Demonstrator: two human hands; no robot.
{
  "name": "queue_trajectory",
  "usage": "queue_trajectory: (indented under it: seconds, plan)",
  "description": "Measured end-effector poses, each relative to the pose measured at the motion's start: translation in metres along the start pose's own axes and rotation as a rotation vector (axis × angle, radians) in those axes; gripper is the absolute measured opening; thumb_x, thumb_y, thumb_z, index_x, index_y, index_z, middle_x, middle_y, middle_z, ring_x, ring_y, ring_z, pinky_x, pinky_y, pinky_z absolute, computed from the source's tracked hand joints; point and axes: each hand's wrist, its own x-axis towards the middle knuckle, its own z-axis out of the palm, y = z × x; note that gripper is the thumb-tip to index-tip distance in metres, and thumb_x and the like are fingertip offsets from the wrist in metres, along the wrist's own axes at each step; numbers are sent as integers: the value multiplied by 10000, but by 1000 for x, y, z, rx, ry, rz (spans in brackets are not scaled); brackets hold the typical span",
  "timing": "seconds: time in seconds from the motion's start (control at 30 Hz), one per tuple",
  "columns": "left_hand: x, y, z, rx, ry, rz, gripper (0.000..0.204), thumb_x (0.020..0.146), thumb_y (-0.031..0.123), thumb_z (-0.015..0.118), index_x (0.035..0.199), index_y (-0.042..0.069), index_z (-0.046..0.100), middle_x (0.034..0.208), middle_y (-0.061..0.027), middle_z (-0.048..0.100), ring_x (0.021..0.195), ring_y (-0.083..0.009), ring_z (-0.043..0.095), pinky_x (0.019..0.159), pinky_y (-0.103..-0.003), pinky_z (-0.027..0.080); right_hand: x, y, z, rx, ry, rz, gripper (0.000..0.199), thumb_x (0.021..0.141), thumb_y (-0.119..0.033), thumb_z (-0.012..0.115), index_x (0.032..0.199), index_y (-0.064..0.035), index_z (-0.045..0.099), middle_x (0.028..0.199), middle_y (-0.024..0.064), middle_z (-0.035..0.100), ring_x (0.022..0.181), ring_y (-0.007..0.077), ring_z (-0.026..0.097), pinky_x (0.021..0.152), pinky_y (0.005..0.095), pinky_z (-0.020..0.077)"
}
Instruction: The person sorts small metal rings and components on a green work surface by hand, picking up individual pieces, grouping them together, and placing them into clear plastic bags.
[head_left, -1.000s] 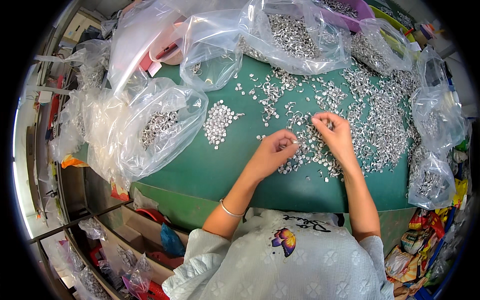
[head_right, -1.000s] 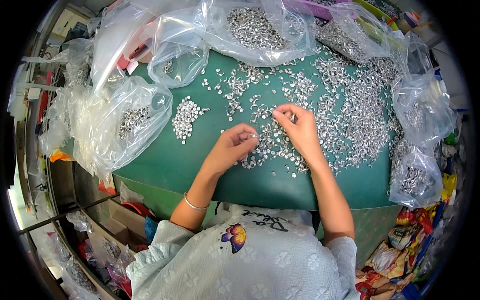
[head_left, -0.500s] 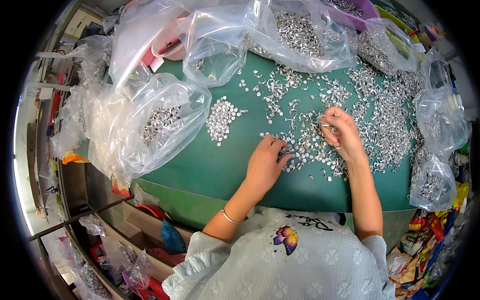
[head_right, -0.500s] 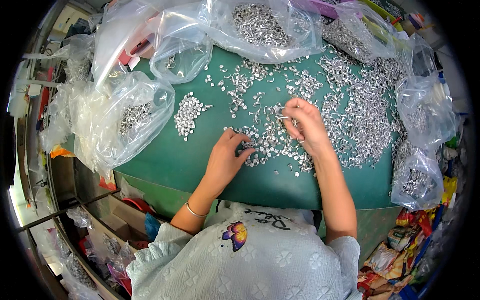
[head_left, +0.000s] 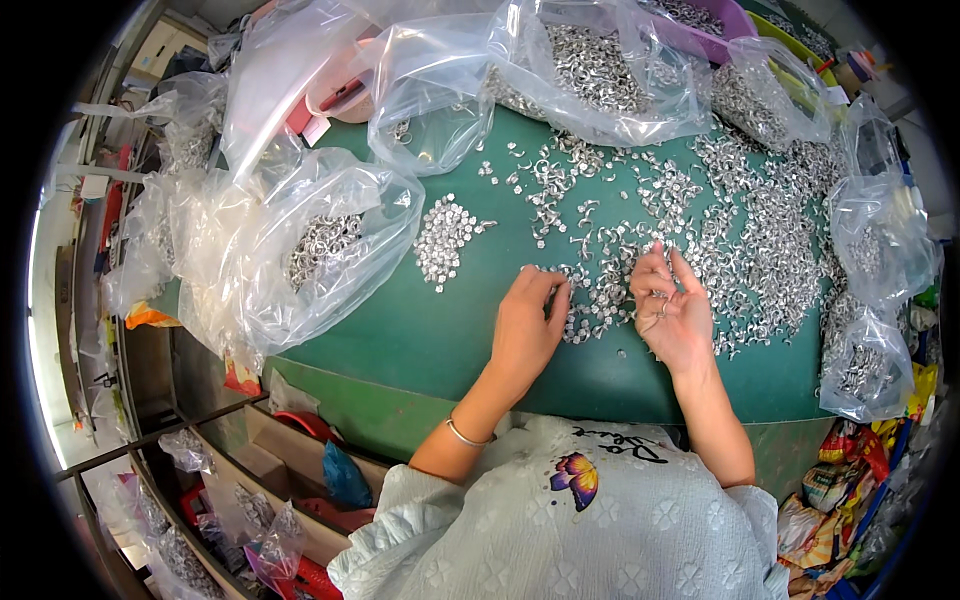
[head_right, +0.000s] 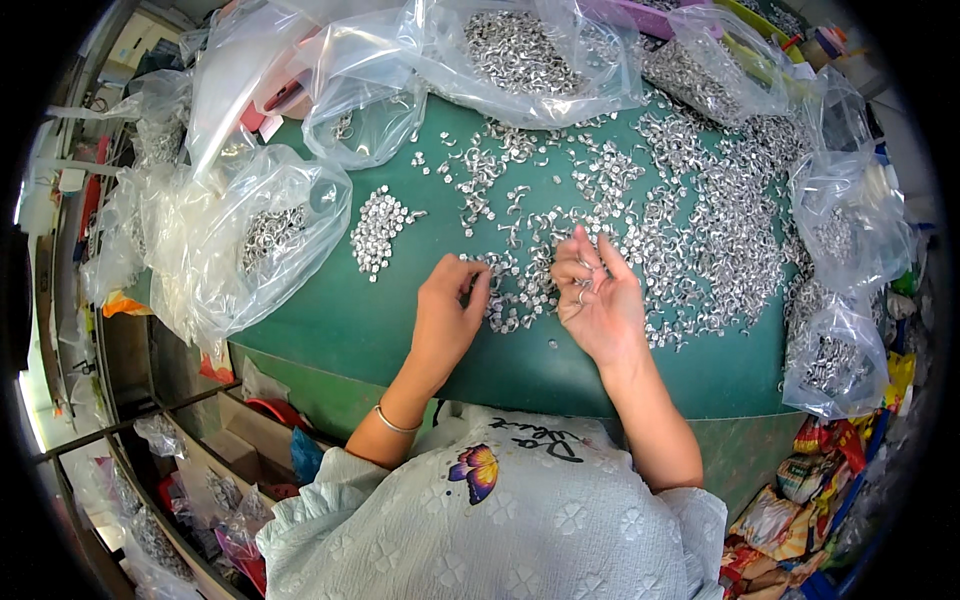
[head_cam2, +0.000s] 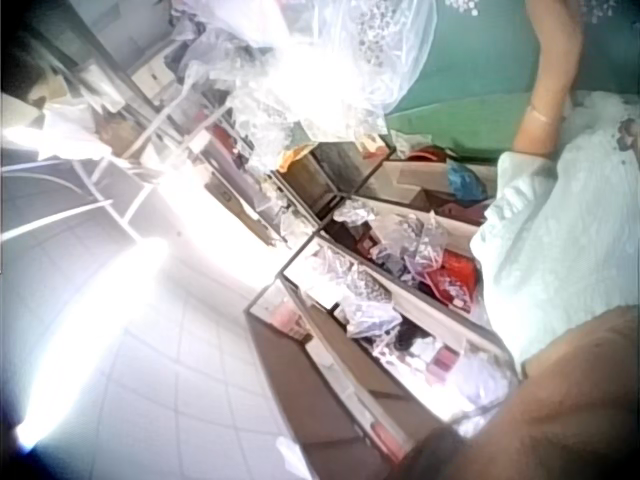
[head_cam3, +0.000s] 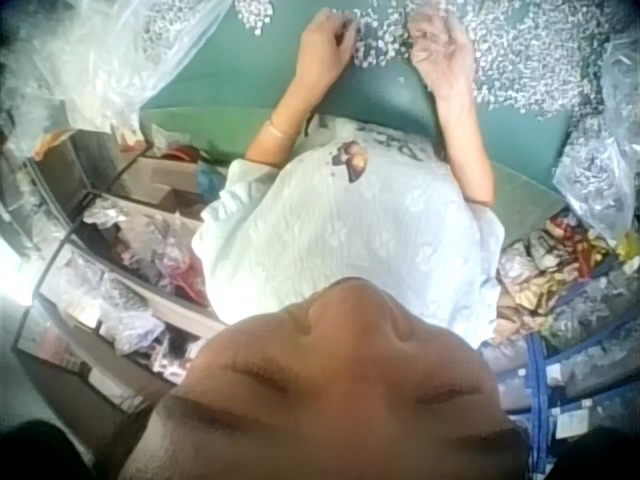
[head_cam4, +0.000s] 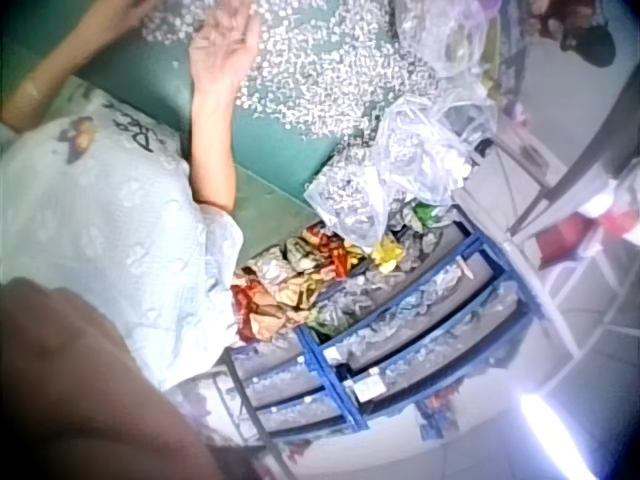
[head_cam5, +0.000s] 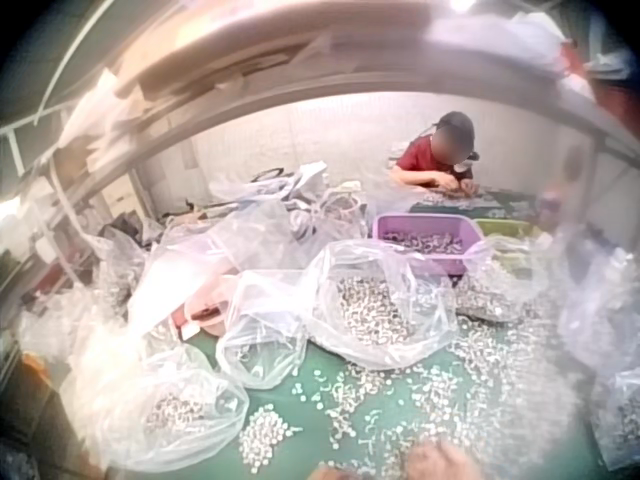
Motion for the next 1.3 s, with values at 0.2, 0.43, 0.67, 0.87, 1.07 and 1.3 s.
queue_trajectory:
  seconds: [0.2, 0.43, 0.67, 0.87, 1.07, 1.3]
  plan:
    - [1, 2, -10, -902, -193, -524, 113, 923, 120, 546, 910, 16, 586, 653, 49, 420, 583, -30, 382, 508, -190, 318, 1, 2, -22, -162, -193, 47, 287, 980, -270, 463, 1108, -37, 570, 729, -11, 425, 576, 91, 347, 608, 227, 337]
    - [-30, 15, -6, -863, -215, -539, 109, 944, 117, 518, 944, 16, 560, 679, 64, 414, 585, -21, 351, 519, -180, 295, 1, 18, -35, 62, -27, 80, 285, 981, -231, 392, 1014, -17, 578, 801, 57, 423, 746, 169, 421, 651, 278, 359]
    - [-52, 43, 14, -336, -184, -9, 127, 855, 29, 611, 980, 11, 600, 765, -3, 575, 610, -81, 501, 524, -225, 401, -17, 32, -61, -199, 129, 96, 248, 953, -177, 394, 1012, -36, 589, 1018, 137, 582, 995, 254, 546, 830, 360, 448]
    - [-50, 45, 21, -431, 21, 181, 130, 836, -24, 595, 964, -2, 600, 729, -45, 540, 596, -91, 483, 516, -237, 390, -26, 30, -60, -136, 66, 233, 239, 958, -157, 397, 1036, -11, 569, 1070, 157, 569, 1095, 278, 525, 870, 356, 454]
    - [-47, 17, 6, -511, 417, -28, 121, 856, -48, 562, 958, 3, 600, 718, 22, 413, 596, -51, 354, 520, -205, 320, -38, 35, -29, -496, 361, 158, 163, 943, -128, 505, 1039, -13, 570, 800, 36, 538, 631, 110, 462, 513, 228, 386]
    - [-43, -3, -21, 135, 72, -114, 281, 790, 102, 701, 1039, 46, 584, 756, -111, 503, 571, -242, 482, 547, -345, 432, -39, -12, -43, -411, -118, 197, 260, 988, -260, 450, 1005, -20, 550, 691, -19, 380, 516, 74, 338, 423, 199, 282]
